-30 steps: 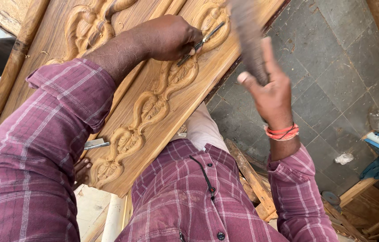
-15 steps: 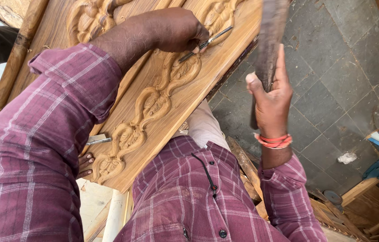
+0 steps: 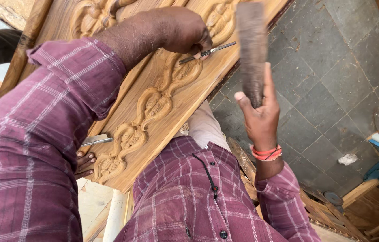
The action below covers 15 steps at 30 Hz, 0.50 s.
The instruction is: The person carves intricate floral patterns into a long wooden panel using a chisel and a wooden mallet. They repeatedly strike the chisel to shape the wood and occasionally clear away wood shavings by hand.
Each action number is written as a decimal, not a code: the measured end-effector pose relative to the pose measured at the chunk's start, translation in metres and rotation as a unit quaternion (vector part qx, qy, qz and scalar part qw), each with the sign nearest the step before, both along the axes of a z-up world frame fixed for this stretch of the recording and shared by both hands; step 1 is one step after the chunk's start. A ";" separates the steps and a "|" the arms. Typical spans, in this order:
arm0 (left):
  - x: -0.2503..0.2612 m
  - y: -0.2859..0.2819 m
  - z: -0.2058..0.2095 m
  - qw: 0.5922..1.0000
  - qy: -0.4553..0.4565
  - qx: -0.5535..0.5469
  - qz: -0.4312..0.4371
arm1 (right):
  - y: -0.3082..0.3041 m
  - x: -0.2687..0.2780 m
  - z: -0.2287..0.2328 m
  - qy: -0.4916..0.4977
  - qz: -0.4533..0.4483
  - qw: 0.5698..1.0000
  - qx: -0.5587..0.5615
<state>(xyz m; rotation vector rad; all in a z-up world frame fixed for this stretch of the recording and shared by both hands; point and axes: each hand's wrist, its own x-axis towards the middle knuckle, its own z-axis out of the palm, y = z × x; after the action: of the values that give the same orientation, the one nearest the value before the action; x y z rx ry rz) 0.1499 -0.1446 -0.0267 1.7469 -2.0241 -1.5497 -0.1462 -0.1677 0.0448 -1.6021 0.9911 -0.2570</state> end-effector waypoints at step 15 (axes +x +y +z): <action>-0.005 0.001 0.011 0.958 -0.113 -0.188 -0.183 | 0.034 -0.011 -0.005 0.100 0.046 0.982 -0.151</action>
<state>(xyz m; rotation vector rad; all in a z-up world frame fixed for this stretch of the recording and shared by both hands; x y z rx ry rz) 0.1453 -0.1440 -0.0161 1.5220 -2.6595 -0.9580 -0.1569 -0.1336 0.0399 -1.9755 1.0657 -0.1917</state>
